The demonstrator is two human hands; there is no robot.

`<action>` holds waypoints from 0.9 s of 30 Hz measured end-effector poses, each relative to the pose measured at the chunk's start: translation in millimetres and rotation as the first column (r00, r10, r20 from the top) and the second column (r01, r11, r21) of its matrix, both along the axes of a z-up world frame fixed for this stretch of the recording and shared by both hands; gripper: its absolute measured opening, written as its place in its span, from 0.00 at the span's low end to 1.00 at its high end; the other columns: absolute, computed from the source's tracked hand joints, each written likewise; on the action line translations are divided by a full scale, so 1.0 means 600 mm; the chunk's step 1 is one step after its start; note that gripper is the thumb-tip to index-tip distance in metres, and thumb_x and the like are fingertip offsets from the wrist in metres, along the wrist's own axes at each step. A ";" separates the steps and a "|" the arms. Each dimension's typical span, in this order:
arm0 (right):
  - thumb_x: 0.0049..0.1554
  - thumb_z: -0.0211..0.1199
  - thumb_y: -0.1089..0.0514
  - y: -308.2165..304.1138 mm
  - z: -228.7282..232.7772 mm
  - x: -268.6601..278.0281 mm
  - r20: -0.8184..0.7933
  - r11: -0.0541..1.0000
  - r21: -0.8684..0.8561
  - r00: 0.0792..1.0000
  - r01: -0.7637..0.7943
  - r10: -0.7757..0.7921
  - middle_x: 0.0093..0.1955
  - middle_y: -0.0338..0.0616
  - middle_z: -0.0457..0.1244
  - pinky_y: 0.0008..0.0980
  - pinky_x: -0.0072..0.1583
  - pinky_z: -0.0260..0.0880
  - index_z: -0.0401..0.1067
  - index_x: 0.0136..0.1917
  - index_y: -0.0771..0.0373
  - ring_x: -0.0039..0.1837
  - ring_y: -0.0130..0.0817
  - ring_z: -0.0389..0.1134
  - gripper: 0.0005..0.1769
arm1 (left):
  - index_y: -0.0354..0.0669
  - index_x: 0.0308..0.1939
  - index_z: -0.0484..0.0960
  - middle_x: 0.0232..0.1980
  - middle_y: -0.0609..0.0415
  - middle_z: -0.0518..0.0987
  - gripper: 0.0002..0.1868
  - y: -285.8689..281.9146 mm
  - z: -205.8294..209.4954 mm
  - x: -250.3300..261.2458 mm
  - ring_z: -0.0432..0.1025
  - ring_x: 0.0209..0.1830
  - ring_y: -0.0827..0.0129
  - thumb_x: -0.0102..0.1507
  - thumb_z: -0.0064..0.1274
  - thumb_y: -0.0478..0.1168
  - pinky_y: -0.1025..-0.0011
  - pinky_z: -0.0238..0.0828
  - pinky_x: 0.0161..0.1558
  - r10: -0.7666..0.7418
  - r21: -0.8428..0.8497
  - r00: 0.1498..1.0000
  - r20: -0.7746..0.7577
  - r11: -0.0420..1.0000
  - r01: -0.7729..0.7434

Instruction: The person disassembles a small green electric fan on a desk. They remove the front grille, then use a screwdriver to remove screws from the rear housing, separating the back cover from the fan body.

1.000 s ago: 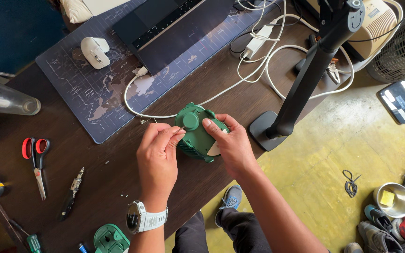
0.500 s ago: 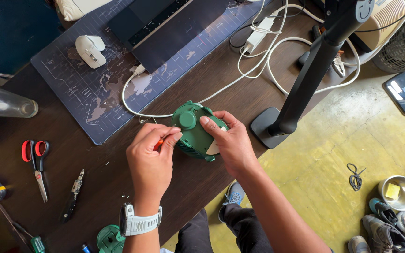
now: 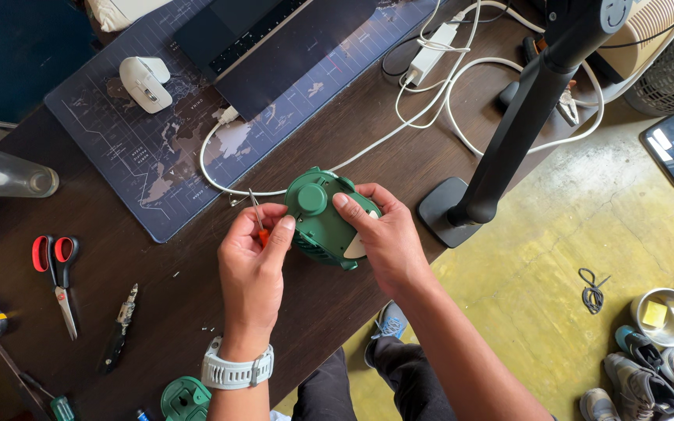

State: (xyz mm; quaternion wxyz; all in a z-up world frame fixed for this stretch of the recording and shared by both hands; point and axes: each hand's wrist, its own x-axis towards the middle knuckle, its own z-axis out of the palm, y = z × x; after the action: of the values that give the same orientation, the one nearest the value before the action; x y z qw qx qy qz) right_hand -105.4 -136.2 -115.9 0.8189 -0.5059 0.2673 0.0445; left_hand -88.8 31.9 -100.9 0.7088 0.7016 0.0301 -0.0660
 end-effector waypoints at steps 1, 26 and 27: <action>0.56 0.69 0.52 0.000 0.000 0.001 -0.001 1.000 0.002 1.000 0.001 -0.001 0.39 0.38 0.68 0.25 0.38 0.71 0.73 0.52 0.63 0.38 0.23 0.69 0.15 | 0.33 0.48 0.80 0.39 0.61 0.76 0.08 -0.001 0.000 0.001 0.67 0.37 0.83 0.67 0.57 0.34 0.83 0.66 0.40 -0.006 -0.007 1.000 0.000 1.000 0.006; 0.58 0.68 0.51 -0.012 0.015 -0.008 -0.080 0.961 -0.265 0.995 -0.080 0.060 0.39 0.37 0.67 0.23 0.40 0.67 0.77 0.52 0.64 0.40 0.21 0.65 0.15 | 0.40 0.48 0.77 0.38 0.60 0.74 0.08 0.008 -0.022 0.012 0.66 0.32 0.79 0.66 0.53 0.33 0.79 0.62 0.34 -0.146 -0.393 0.966 -0.214 0.918 0.052; 0.58 0.67 0.52 -0.016 0.017 -0.007 -0.077 0.969 -0.231 0.995 -0.082 0.066 0.40 0.38 0.67 0.24 0.39 0.68 0.76 0.53 0.64 0.39 0.22 0.65 0.15 | 0.39 0.49 0.77 0.38 0.60 0.74 0.08 0.005 -0.018 0.012 0.67 0.33 0.79 0.66 0.53 0.33 0.79 0.63 0.35 -0.161 -0.399 0.964 -0.211 0.914 0.065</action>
State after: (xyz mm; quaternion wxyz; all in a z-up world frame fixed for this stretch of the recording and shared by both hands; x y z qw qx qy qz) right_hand -109.4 -145.5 -105.8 0.7418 -0.6067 0.2794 0.0606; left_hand -81.5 34.7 -111.4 0.8200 0.5343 0.0608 -0.1961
